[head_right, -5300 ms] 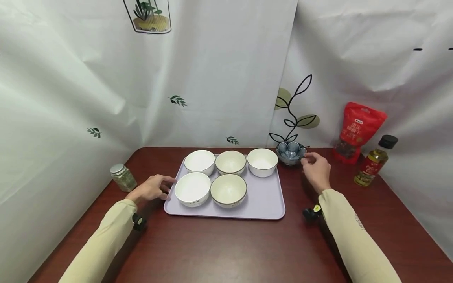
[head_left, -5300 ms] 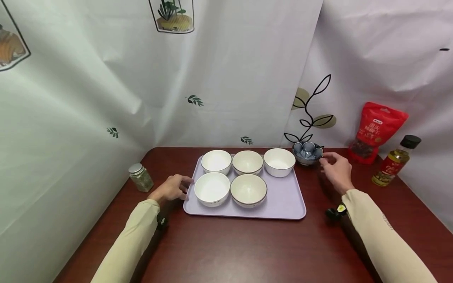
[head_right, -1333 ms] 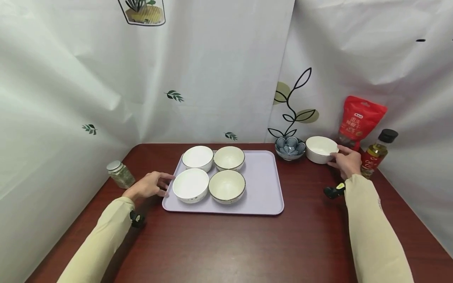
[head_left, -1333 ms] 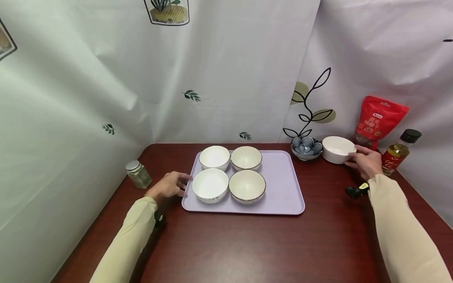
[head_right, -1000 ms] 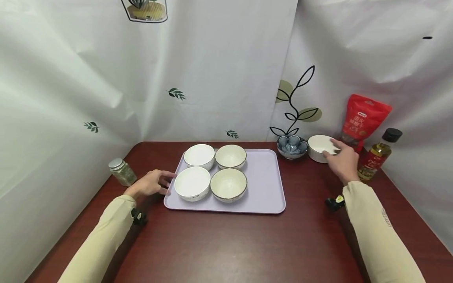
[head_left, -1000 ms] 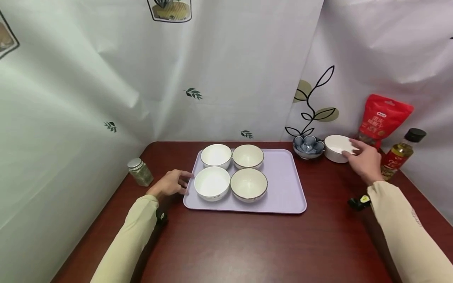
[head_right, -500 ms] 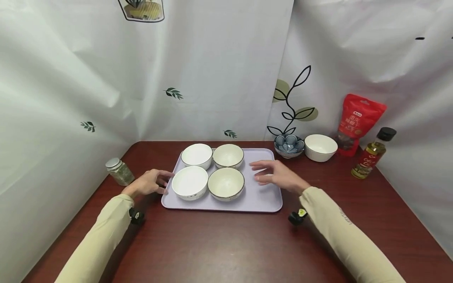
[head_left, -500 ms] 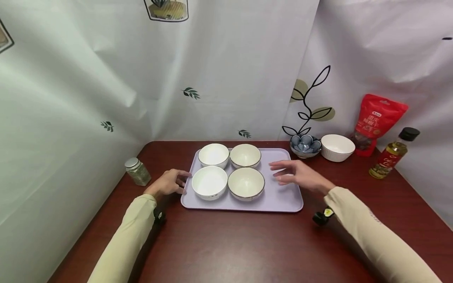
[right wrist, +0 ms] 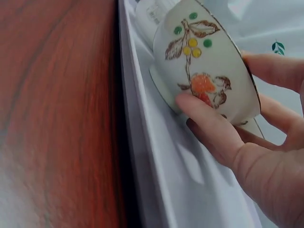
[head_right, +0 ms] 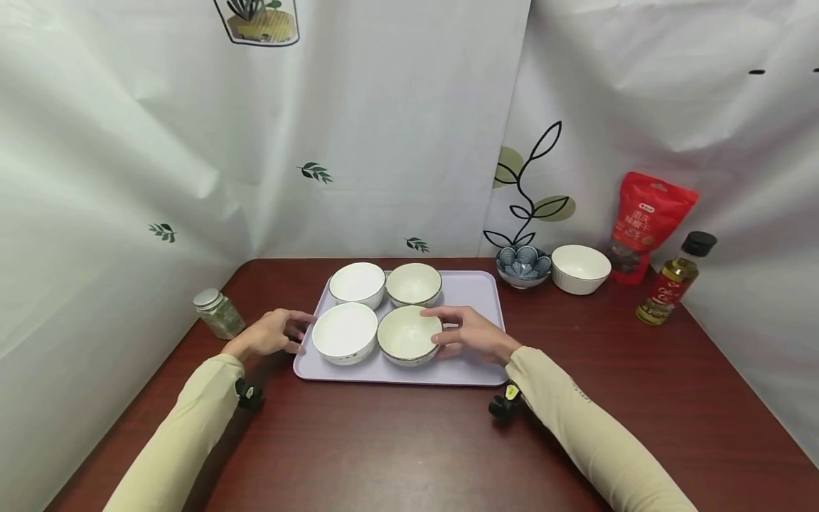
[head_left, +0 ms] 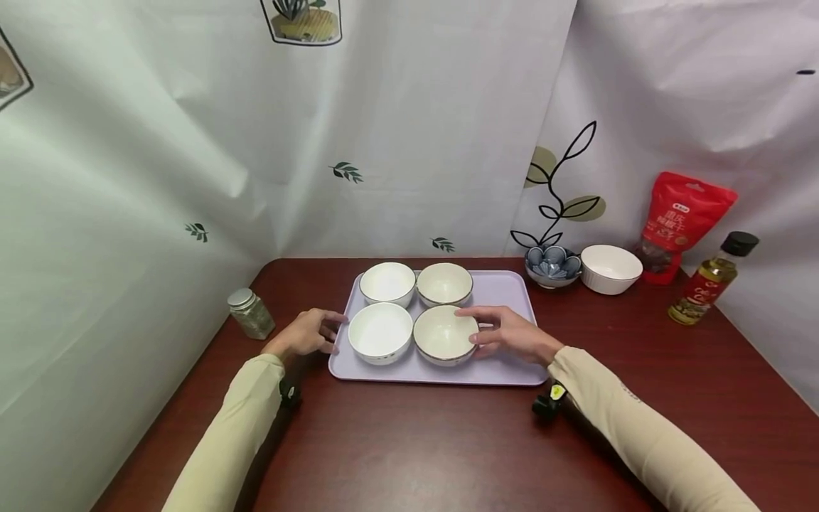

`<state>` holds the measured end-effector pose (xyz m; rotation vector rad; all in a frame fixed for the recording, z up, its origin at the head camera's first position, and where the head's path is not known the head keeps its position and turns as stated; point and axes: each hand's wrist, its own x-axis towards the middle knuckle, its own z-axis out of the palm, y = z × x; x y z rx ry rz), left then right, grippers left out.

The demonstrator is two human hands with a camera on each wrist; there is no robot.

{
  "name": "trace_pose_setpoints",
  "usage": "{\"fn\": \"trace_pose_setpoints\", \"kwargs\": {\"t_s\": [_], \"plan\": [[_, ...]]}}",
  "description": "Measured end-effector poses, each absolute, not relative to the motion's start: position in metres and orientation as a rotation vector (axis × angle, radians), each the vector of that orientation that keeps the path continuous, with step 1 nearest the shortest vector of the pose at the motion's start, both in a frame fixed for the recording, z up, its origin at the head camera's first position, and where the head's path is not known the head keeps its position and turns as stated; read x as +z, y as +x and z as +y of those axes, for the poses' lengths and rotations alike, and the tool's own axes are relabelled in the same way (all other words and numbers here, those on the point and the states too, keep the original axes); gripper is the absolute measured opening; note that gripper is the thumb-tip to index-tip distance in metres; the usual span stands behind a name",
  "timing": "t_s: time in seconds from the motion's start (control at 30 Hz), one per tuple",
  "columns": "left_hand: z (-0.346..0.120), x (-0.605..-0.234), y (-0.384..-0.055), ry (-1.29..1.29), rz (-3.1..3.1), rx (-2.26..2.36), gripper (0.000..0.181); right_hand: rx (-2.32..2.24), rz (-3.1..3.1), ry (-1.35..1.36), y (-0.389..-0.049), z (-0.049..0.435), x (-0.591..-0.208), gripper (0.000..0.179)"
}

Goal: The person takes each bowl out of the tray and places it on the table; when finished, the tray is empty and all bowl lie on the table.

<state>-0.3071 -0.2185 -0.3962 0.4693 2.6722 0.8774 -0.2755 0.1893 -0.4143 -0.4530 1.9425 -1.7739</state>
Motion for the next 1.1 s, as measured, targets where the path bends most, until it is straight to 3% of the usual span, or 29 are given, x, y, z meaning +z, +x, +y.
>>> {"fn": "trace_pose_setpoints", "kwargs": {"t_s": [0.23,0.53,0.83,1.1], "plan": [[-0.220,-0.397,-0.306,0.464,2.667,0.863,0.065,-1.847,1.935,-0.369,-0.273,0.196,-0.415,0.067],[-0.219,-0.400,-0.307,0.466,2.667,0.881,0.065,-1.907,1.970,-0.324,-0.258,0.255,-0.399,0.068],[-0.217,-0.399,-0.309,0.439,2.659,0.897,0.065,-2.047,1.992,-0.231,-0.244,0.331,-0.388,0.054],[-0.220,-0.399,-0.310,0.445,2.658,0.889,0.065,-2.145,1.924,-0.172,-0.246,0.358,-0.399,0.047]]}}
